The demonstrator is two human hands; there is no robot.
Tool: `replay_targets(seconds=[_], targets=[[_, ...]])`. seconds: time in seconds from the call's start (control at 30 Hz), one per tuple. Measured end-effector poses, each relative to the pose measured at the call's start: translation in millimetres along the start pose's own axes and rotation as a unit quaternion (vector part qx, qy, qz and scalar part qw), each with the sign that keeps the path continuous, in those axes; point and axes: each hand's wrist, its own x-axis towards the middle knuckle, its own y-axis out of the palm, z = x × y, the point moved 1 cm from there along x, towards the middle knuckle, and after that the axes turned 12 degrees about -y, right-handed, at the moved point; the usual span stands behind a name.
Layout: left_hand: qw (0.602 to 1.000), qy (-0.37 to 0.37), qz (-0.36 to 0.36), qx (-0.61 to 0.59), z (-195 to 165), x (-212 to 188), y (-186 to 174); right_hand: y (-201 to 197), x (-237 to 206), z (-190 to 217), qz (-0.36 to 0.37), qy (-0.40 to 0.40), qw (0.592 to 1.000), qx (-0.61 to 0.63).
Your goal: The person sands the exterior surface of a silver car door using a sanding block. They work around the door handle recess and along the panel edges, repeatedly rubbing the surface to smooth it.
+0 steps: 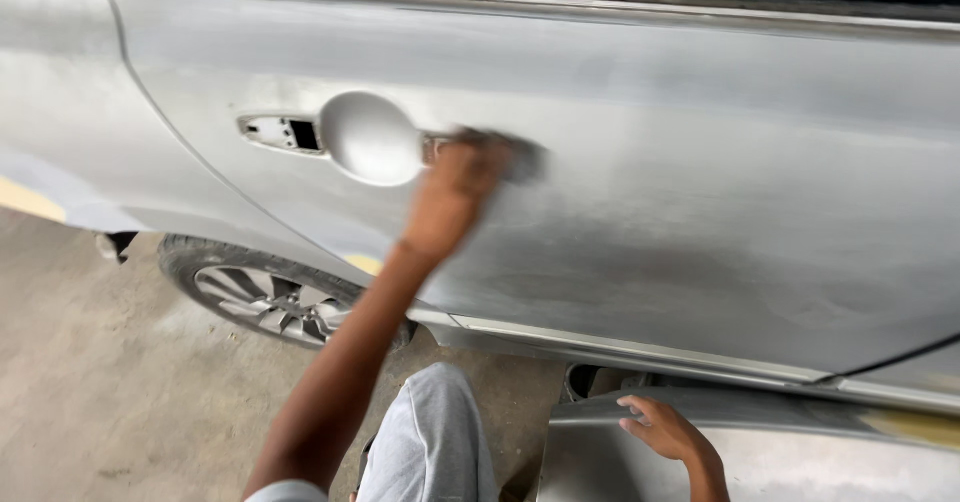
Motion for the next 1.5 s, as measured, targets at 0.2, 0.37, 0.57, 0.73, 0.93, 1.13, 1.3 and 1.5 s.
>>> replay_targets(seconds=[0.2, 0.37, 0.57, 0.73, 0.93, 1.13, 1.3, 1.5], targets=[[0.990, 0.114, -0.061, 0.059, 45, 9, -6, -2, 9, 10, 0.021, -0.020, 1.000, -0.005], [0.992, -0.014, -0.108, 0.061, 76, 21, -82, -1, -7, -5, 0.024, 0.022, 0.999, 0.012], [0.981, 0.148, -0.058, 0.111, -3, 24, -54, -1, -3, 6, -0.003, -0.019, 1.000, 0.009], [0.994, 0.030, -0.074, 0.079, 81, 27, -85, -5, -10, -4, -0.001, -0.072, 0.997, 0.013], [0.990, 0.063, -0.093, 0.090, 50, 23, -33, -6, -9, 3, -0.001, -0.025, 1.000, 0.001], [0.983, 0.140, -0.080, 0.092, -74, 32, 50, -5, 3, 28, 0.009, -0.013, 0.999, 0.028], [0.893, -0.142, 0.158, -0.396, 21, 30, -16, -4, -7, 10, -0.007, -0.028, 0.998, 0.053], [0.978, 0.031, -0.175, 0.105, 114, 21, -83, -5, -13, 3, 0.007, 0.010, 1.000, 0.005]])
